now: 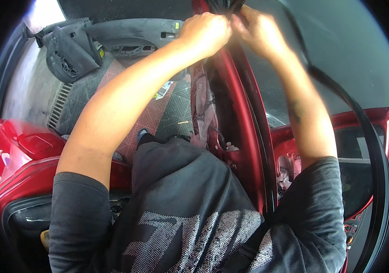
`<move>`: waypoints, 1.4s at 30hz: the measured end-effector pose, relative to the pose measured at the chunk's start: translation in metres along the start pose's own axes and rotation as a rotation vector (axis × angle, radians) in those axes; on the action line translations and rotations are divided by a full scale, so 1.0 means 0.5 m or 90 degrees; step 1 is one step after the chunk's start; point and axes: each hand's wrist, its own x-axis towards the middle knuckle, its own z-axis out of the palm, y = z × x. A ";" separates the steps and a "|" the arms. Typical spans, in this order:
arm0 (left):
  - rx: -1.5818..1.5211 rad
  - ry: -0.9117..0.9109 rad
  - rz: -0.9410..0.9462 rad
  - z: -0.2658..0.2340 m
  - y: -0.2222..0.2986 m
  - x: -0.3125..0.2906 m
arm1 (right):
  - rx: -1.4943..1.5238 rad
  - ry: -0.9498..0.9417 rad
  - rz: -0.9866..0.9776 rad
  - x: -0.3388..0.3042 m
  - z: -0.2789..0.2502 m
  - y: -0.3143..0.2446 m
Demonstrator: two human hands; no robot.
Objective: The person installs a black rubber weather stripping along the perimeter of a red car door frame. They align and press the strip into place by hand, working around the curved edges and corners of the door.
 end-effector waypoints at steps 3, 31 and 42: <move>0.012 0.035 0.022 0.010 0.001 -0.006 | -0.070 -0.139 0.096 0.013 -0.019 -0.008; 0.026 0.011 0.005 0.048 0.015 -0.011 | -0.186 -0.091 -0.021 -0.059 0.036 0.030; 0.083 -0.069 0.083 0.041 0.039 0.028 | -0.012 0.043 0.161 -0.099 0.046 0.000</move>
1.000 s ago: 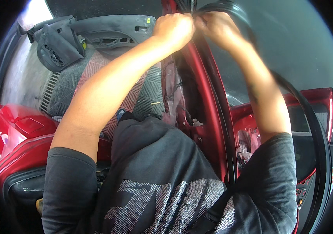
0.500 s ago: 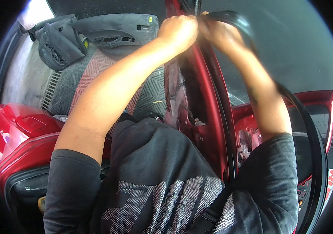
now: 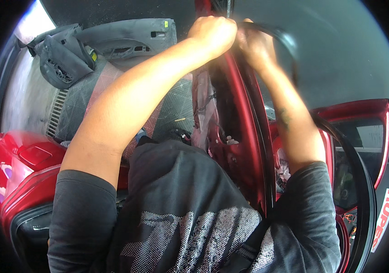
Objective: The person installs a black rubber weather stripping along the perimeter of a red car door frame. They align and press the strip into place by hand, working around the curved edges and corners of the door.
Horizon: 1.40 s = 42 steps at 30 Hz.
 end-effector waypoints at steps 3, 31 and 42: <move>-0.024 0.021 -0.006 0.013 0.008 0.009 | -0.022 -0.016 0.051 -0.004 -0.011 -0.002; -0.040 -0.072 -0.018 0.036 0.018 0.010 | -0.208 -0.204 -0.019 0.011 -0.043 -0.014; -0.008 -0.273 -0.029 0.003 0.022 0.041 | -0.441 -0.458 -0.142 0.048 -0.046 -0.011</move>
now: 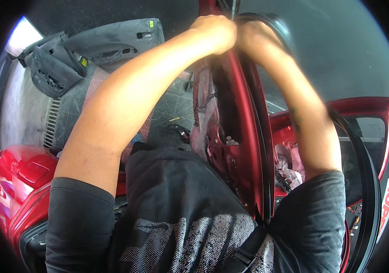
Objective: The person installs a black rubber weather stripping along the perimeter of a red car door frame. They align and press the strip into place by hand, working around the curved edges and corners of the door.
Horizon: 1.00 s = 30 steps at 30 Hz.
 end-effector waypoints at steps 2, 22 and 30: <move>-0.004 -0.050 0.000 -0.011 -0.005 0.001 | -0.016 0.020 -0.040 0.004 0.004 0.004; -0.508 0.276 0.073 0.035 -0.124 0.040 | 0.475 0.224 0.228 -0.038 -0.069 0.084; -0.442 0.263 -0.024 0.052 -0.077 0.100 | 0.576 0.154 0.284 -0.028 -0.104 0.092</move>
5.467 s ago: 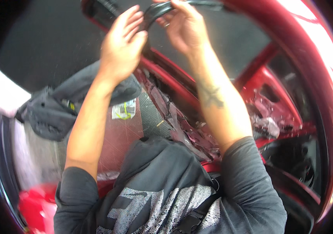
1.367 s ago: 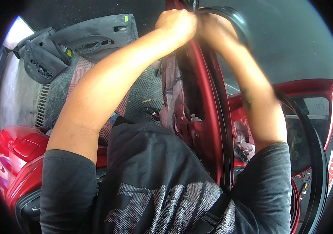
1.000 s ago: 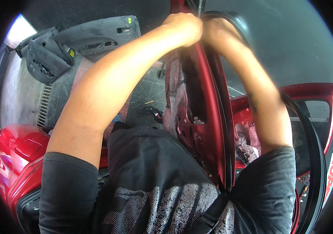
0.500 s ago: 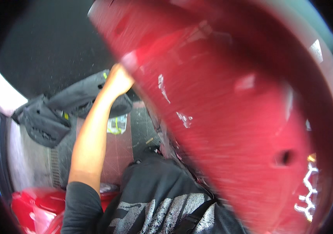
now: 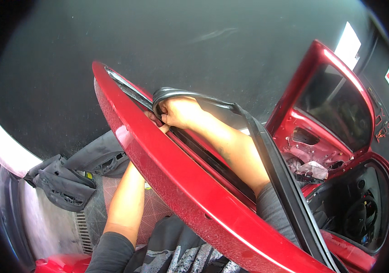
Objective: The person installs a black rubber weather stripping along the perimeter of a red car door frame. They align and press the strip into place by hand, working around the curved edges and corners of the door.
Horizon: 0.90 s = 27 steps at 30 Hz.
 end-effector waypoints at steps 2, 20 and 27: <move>-0.005 -0.062 0.065 0.016 -0.042 0.022 | 0.103 -0.021 -0.009 -0.012 -0.006 0.019; -0.159 -0.046 -0.010 0.005 -0.122 0.077 | -0.319 0.024 -0.071 -0.145 0.084 0.047; 0.062 -0.036 0.159 0.043 -0.113 0.098 | 0.118 0.184 0.047 -0.073 0.043 0.090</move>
